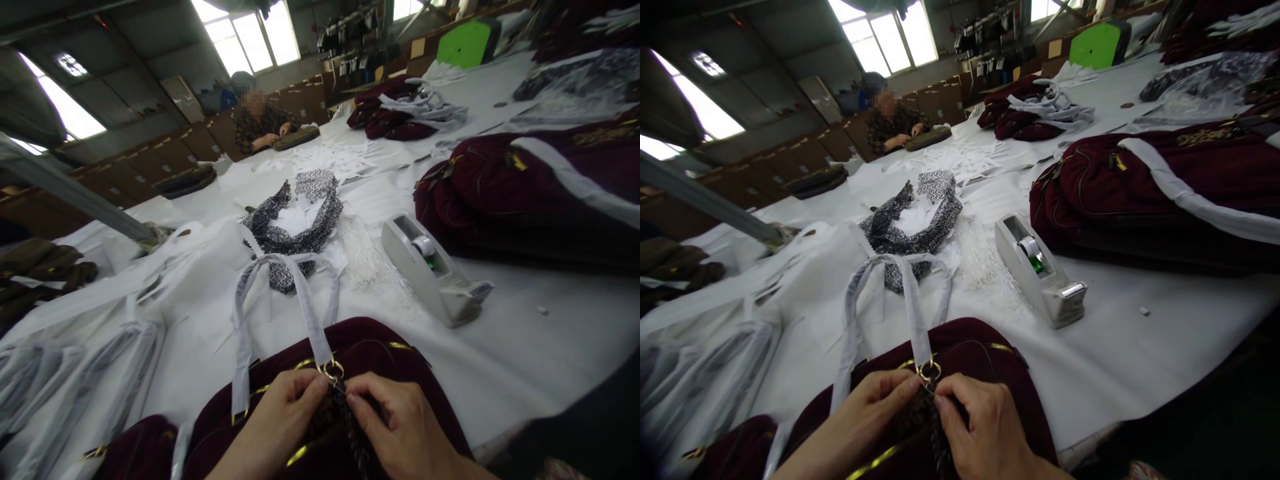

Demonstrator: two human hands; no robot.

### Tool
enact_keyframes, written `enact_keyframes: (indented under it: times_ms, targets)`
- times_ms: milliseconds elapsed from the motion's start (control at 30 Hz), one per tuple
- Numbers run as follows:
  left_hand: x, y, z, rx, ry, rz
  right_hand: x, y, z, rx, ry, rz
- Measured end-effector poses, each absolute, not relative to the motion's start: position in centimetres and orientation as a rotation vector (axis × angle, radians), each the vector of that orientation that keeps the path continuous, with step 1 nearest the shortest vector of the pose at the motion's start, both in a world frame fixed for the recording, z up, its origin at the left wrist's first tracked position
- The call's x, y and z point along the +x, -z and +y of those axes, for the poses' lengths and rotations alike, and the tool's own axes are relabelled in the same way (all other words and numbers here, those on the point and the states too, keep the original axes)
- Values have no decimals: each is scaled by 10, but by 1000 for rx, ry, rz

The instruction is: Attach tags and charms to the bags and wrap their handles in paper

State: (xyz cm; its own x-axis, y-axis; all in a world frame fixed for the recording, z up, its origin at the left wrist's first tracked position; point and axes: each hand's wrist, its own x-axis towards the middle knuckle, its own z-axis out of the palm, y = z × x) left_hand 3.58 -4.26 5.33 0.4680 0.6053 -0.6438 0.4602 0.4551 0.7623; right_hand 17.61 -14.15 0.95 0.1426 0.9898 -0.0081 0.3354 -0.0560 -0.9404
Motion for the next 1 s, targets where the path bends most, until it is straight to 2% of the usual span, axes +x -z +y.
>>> enact_keyframes:
  times_ms: [100,267,500,733,1000]
  targets:
    - [36,-46,-40,1012,-47,1051,176,-9,-141,-1488,-913,-1327]
    - [37,-42,-43,1040,-120,1076,177,-9,-139,-1387,-899,-1337]
    - [36,-25,-57,1012,-343,1082,181,-7,-136,-1289,-916,-1424]
    - [29,-32,-65,859,-275,1197,187,-5,-141,-1605,-859,-1360]
    - [22,-38,-70,610,-335,1252,195,-9,-143,-1686,-840,-1439]
